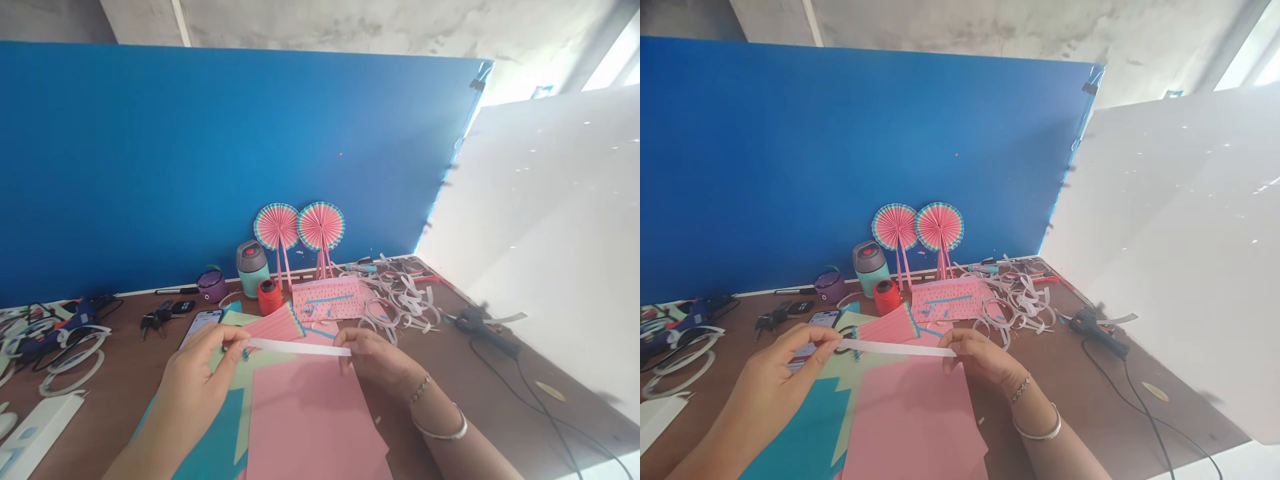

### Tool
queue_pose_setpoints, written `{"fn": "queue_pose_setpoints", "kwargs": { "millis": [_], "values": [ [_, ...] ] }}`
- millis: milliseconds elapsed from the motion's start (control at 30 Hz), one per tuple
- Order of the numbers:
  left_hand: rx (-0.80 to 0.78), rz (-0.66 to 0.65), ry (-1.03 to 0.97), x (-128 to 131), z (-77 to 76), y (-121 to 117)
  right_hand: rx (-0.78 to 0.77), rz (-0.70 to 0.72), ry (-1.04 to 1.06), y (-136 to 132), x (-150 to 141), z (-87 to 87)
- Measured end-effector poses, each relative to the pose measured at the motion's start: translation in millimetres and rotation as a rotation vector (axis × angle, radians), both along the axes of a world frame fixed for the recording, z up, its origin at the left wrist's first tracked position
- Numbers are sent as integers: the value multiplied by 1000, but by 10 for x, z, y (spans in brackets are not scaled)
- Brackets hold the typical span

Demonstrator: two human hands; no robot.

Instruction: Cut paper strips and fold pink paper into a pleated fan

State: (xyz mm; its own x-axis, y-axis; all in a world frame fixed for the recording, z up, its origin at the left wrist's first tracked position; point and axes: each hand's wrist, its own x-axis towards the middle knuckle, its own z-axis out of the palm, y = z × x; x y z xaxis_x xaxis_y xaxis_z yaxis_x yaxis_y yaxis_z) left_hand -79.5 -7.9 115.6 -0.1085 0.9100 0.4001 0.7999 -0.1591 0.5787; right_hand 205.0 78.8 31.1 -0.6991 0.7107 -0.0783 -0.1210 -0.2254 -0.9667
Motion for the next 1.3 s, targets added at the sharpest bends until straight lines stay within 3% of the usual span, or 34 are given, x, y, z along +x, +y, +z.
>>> {"fn": "queue_pose_setpoints", "kwargs": {
  "millis": [200, 333, 433, 633, 900, 1067, 1300],
  "values": [
    [-249, 67, -86, -39, -302, 35, -6, -132, -257, 8, 87, 39],
    [-354, 58, -133, -53, -597, 75, 194, -184, -477, 36, 108, -22],
    [-327, 67, -164, -74, -749, 116, 241, -202, -572, 59, 119, -80],
    [-347, 64, -292, -55, -855, 163, 174, -249, -595, 82, 134, -160],
    [-363, 89, -364, -33, -1021, 149, 157, -317, -597, 23, 62, -105],
    [-391, 165, -369, -9, -1076, 148, 183, -336, -723, 82, 62, -295],
    [-397, 138, -262, 24, -1201, 150, 292, -360, -795, 141, 89, -511]
  ]
}}
